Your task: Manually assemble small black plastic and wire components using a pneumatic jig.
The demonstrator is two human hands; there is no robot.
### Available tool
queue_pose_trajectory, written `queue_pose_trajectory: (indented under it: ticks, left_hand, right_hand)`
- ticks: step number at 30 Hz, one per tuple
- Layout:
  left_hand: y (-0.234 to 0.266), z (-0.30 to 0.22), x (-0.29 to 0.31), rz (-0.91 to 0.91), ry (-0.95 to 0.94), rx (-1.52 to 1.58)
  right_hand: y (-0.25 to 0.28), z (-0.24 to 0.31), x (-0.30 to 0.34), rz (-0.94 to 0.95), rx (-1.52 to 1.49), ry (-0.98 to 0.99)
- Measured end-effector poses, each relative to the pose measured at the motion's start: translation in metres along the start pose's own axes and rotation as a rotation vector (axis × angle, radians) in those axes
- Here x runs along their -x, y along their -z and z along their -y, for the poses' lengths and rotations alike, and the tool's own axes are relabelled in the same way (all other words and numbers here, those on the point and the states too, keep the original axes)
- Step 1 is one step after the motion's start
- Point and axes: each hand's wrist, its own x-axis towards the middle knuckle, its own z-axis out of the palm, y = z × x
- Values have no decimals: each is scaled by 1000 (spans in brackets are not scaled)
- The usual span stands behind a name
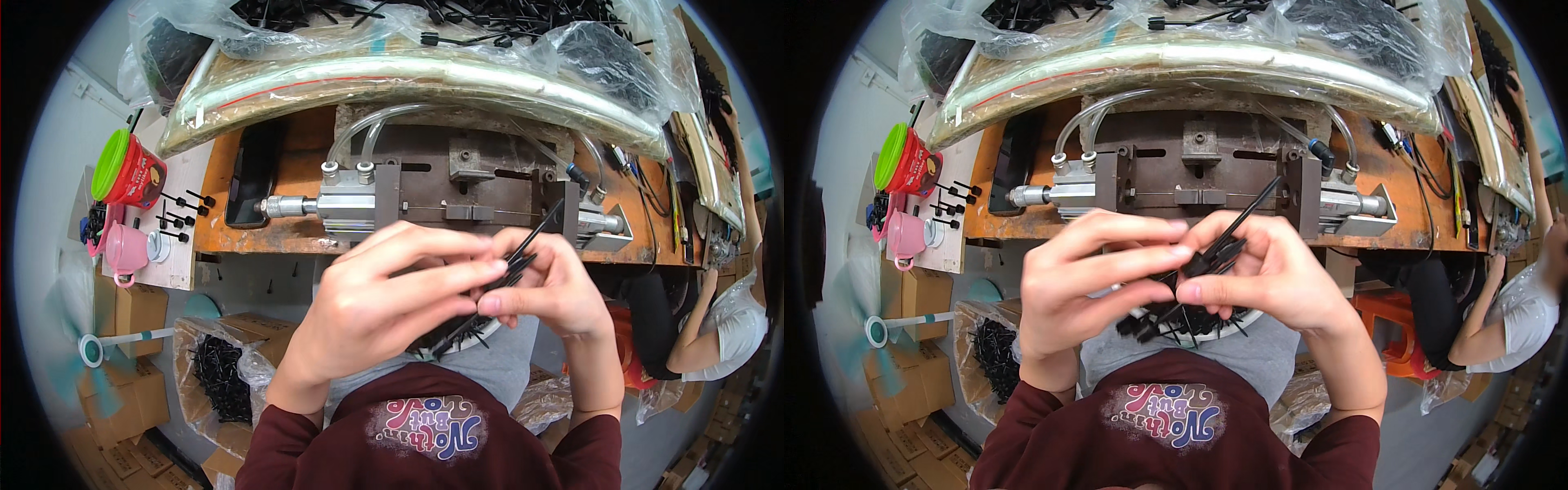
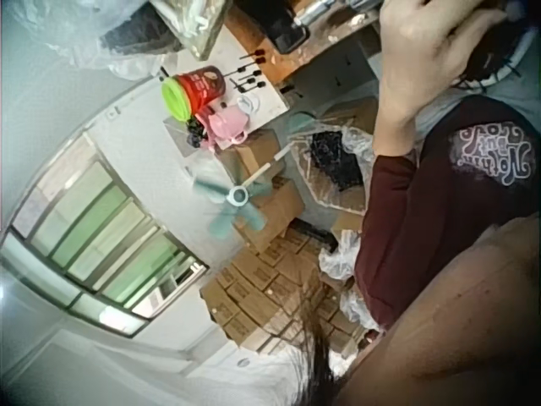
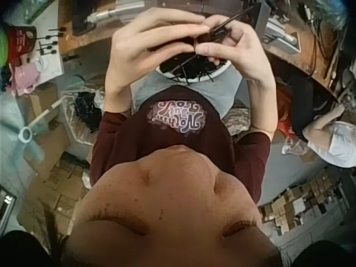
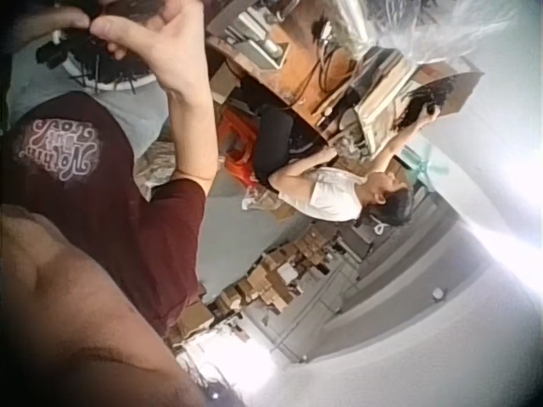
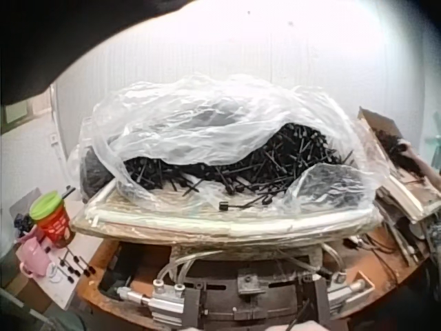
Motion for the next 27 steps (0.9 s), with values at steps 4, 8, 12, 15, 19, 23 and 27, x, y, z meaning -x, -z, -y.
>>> queue_pose_trajectory:
  ticks: [4, 8, 12, 15, 19, 23, 27]
  left_hand:
    - [-5, 12, 3, 143, 8, 122]
    - [-8, 15, 7, 165, -26, 113]
    - [-8, 10, 5, 278, -32, 177]
    - [-10, 10, 9, 218, -62, 99]
    - [-18, 4, 13, 54, -16, -24]
    - [-26, 9, 23, 89, 42, -240]
    - [-44, 17, 26, 33, 46, -327]
  right_hand:
    - [5, -15, 3, 93, -46, -59]
    - [4, -22, 5, 145, -70, -96]
    - [16, -37, 9, 246, 58, -65]
    - [16, -34, 10, 251, 80, -87]
    - [9, -27, 13, 45, 119, -67]
    - [19, -35, 27, -146, 177, 119]
    - [18, -34, 36, -334, 211, 201]
